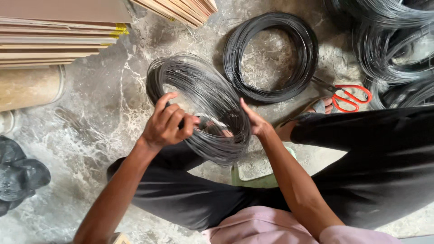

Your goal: The person sits on a stool and handles coils of black wire, weighing them on a hanging scale and then cutting them into smaller loops using red-handled shears. The person arranges the cut wire loops on the floor.

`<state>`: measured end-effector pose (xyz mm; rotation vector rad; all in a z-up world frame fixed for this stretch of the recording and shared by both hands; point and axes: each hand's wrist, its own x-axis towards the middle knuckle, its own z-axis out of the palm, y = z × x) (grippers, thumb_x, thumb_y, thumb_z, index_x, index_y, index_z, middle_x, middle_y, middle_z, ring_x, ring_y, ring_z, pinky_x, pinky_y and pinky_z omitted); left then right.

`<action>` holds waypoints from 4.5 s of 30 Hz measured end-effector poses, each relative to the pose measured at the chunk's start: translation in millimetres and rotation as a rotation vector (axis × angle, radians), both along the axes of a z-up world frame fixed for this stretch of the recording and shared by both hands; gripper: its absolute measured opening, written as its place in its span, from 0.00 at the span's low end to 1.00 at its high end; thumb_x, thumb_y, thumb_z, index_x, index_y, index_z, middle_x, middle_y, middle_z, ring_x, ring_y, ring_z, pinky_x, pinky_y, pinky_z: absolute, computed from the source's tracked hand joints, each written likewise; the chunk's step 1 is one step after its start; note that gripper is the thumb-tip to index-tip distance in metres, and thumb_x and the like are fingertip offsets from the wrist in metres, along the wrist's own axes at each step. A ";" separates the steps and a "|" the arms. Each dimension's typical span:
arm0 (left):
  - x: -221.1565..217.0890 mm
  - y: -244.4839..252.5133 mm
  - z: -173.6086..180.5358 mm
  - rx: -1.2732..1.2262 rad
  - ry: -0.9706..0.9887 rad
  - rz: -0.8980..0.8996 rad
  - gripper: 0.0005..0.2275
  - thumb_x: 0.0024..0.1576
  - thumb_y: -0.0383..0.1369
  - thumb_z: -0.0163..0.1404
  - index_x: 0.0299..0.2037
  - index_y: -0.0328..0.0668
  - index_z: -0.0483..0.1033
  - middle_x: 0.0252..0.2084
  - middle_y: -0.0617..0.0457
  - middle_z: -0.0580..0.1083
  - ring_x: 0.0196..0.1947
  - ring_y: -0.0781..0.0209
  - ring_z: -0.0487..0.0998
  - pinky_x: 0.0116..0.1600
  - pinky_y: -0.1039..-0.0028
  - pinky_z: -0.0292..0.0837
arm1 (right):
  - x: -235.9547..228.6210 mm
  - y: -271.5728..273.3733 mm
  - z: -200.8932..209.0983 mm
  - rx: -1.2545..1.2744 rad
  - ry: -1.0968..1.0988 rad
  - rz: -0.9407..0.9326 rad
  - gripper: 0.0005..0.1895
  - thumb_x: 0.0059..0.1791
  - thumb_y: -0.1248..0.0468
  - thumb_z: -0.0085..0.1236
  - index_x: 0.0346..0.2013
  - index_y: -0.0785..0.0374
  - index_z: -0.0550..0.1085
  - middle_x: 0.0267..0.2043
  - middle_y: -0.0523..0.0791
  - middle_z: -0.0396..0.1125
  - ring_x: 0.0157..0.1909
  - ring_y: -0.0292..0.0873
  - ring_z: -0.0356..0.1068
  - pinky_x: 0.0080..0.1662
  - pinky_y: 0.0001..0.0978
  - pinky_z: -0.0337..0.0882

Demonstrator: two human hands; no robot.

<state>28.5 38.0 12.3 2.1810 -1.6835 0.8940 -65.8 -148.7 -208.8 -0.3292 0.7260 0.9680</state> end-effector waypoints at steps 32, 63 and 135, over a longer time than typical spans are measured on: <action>-14.5 17.8 17.4 0.388 0.165 -0.232 0.02 0.52 0.23 0.41 0.27 0.37 0.66 0.27 0.35 0.70 0.32 0.44 0.74 0.47 0.57 0.69 | -16.1 14.0 -20.7 0.400 0.099 -0.375 0.58 0.28 0.23 0.40 0.50 0.70 0.64 0.54 0.60 0.59 0.51 0.58 0.63 0.54 0.58 0.57; 15.6 258.8 -325.3 1.333 0.331 0.547 0.08 0.54 0.33 0.43 0.40 0.48 0.73 0.46 0.55 0.69 0.56 0.59 0.59 0.70 0.61 0.35 | 69.0 127.3 -102.0 -0.912 -0.427 0.342 0.31 0.36 0.67 0.63 0.50 0.63 0.59 0.47 0.56 0.63 0.53 0.54 0.62 0.54 0.44 0.62; -37.6 -185.2 -243.9 -0.309 0.833 0.349 0.20 0.56 0.36 0.43 0.57 0.34 0.60 0.56 0.40 0.62 0.54 0.48 0.66 0.57 0.63 0.61 | -32.3 -226.8 -102.6 -2.305 -0.161 1.325 0.13 0.49 0.61 0.43 0.47 0.57 0.68 0.53 0.51 0.57 0.56 0.52 0.50 0.53 0.46 0.47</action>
